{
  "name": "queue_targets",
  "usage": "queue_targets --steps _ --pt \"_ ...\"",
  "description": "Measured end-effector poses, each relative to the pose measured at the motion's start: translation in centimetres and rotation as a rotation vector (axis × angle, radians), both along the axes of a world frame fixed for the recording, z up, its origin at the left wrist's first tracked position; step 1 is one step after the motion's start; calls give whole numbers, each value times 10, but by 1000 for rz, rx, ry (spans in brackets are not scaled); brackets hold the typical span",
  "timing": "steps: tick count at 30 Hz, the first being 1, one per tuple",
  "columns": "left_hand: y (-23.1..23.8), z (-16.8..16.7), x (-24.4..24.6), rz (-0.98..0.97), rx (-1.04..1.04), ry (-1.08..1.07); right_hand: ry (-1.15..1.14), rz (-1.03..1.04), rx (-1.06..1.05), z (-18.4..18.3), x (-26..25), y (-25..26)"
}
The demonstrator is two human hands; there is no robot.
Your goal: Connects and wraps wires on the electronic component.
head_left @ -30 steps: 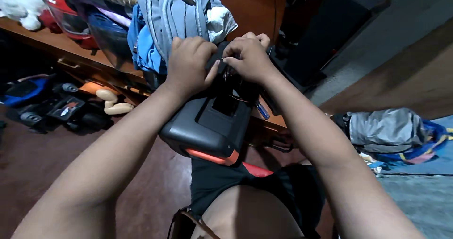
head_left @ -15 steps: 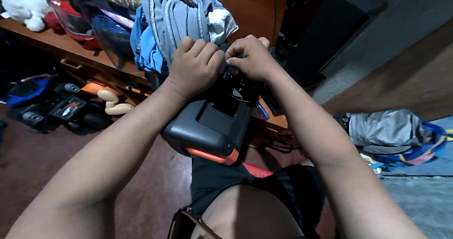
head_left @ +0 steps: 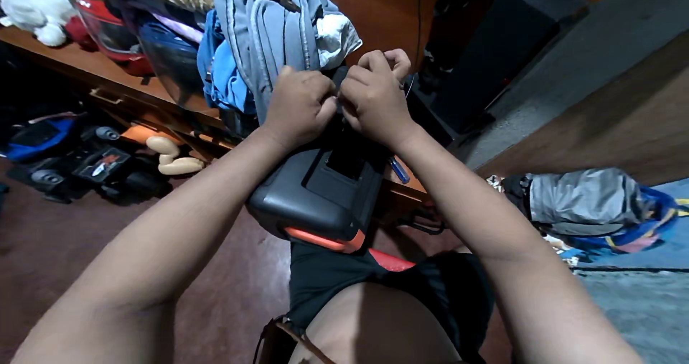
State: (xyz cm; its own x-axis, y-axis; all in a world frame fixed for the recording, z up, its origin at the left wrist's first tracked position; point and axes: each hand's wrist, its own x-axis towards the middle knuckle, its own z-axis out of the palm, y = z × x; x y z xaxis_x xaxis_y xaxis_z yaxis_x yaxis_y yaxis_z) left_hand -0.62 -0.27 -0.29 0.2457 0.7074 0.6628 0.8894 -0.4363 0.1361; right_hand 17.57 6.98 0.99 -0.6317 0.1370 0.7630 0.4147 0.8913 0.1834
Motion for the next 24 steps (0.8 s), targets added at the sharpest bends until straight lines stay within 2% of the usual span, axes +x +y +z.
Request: queue_targets --steps 2,4,6,8,15,24 --pt "0 1 1 12 -178 -198 57 15 144 -8 -3 1" --pt "0 4 3 19 -330 -397 64 19 187 -11 -5 4" --pt "1 4 2 -18 -404 -569 19 18 107 -7 -4 6" --pt "1 0 0 -53 -337 -615 -22 -11 -26 0 -2 8" --pt "1 -4 -12 3 74 -142 -115 -61 -374 16 3 15" --pt "2 -1 -9 -9 182 18 -154 -28 -394 21 2 17"
